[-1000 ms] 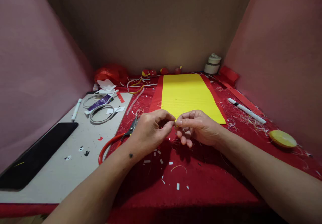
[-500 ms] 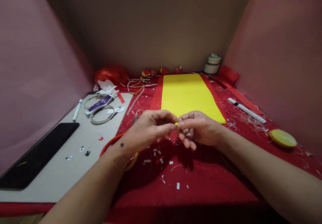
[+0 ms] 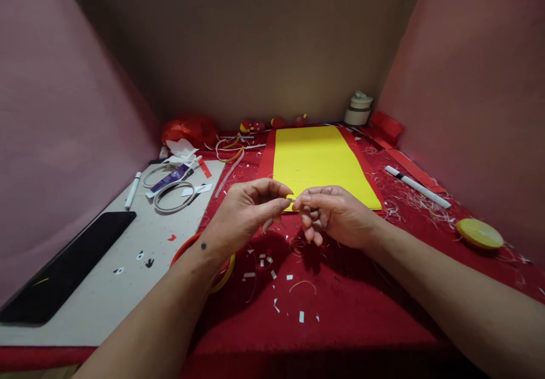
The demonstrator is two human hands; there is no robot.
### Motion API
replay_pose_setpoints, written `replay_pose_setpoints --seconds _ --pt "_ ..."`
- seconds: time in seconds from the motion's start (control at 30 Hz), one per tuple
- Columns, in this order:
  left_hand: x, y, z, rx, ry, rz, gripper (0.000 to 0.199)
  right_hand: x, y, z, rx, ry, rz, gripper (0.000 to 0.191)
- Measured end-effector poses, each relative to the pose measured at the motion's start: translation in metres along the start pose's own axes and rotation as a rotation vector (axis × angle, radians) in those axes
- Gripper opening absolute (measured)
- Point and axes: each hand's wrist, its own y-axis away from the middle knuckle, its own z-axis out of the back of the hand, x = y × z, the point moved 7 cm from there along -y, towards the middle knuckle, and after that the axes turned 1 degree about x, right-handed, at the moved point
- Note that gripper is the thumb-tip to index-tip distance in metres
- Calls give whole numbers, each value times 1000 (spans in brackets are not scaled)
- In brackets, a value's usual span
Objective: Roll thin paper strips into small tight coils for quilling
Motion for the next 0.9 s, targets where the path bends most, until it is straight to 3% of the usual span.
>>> replay_pose_setpoints --seconds 0.47,0.9 --pt "-10 3 -8 0 -220 -118 11 -2 -1 4 -12 24 25 19" --pt "-5 2 -8 3 -166 -59 16 -1 -1 5 -30 34 21 20"
